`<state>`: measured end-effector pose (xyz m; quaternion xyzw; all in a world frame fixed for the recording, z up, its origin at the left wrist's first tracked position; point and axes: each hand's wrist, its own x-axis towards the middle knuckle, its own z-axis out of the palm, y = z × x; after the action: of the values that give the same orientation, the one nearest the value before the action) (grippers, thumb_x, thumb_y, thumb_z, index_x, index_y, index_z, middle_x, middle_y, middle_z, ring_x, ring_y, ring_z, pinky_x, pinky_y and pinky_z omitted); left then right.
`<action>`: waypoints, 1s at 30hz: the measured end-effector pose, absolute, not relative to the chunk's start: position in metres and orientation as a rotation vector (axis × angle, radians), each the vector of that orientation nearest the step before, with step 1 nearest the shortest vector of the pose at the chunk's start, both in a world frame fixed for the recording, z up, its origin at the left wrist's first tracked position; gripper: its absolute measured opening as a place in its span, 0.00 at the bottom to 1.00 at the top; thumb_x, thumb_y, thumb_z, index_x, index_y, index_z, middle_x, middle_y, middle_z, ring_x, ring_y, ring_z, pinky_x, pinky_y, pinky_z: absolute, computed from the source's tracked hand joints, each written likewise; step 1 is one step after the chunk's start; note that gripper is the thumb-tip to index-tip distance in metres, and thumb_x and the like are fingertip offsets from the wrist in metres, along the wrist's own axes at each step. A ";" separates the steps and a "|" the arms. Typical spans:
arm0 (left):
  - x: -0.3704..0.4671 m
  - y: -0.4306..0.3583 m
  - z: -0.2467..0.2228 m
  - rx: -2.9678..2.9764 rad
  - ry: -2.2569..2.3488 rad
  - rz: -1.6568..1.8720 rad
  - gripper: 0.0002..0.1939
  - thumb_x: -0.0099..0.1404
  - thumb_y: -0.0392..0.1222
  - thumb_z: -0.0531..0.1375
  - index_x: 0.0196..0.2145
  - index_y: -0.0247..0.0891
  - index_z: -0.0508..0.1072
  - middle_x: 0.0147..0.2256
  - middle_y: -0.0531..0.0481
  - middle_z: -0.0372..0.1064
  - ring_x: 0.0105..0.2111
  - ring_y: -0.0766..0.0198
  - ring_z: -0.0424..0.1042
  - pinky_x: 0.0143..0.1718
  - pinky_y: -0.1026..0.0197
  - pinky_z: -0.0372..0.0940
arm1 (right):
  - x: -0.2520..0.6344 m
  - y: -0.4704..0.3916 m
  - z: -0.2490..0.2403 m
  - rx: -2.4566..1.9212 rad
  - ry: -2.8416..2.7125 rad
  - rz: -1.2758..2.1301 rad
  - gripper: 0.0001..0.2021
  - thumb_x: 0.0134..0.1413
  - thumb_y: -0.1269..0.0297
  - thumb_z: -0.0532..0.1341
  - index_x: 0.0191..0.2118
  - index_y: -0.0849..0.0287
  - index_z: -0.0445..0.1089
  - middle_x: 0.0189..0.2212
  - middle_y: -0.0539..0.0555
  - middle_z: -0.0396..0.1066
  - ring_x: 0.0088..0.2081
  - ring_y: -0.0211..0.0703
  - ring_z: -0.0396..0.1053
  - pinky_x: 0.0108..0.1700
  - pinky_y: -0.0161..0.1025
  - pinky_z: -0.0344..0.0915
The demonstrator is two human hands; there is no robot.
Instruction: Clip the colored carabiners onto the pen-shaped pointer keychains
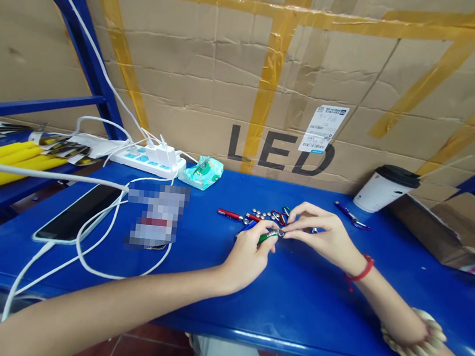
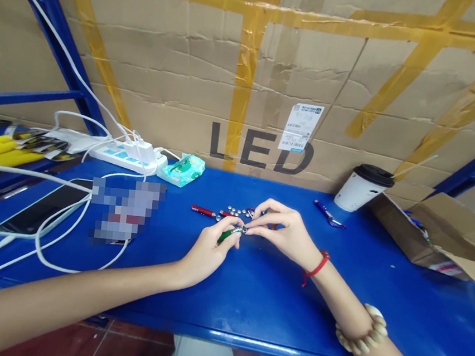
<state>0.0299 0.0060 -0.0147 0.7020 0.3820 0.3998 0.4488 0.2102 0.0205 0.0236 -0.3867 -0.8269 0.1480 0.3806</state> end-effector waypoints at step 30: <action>0.026 0.002 -0.022 2.007 0.876 0.890 0.08 0.63 0.35 0.51 0.41 0.41 0.63 0.34 0.52 0.72 0.35 0.64 0.71 0.36 0.63 0.63 | 0.215 0.021 0.018 -1.171 -2.204 0.570 0.20 0.42 0.43 0.63 0.20 0.58 0.74 0.25 0.54 0.68 0.27 0.39 0.65 0.30 0.36 0.62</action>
<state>0.0257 0.0015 -0.0220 0.7855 0.3428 0.3485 0.3794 0.2148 0.0212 0.0179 -0.4382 -0.8248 0.2133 0.2866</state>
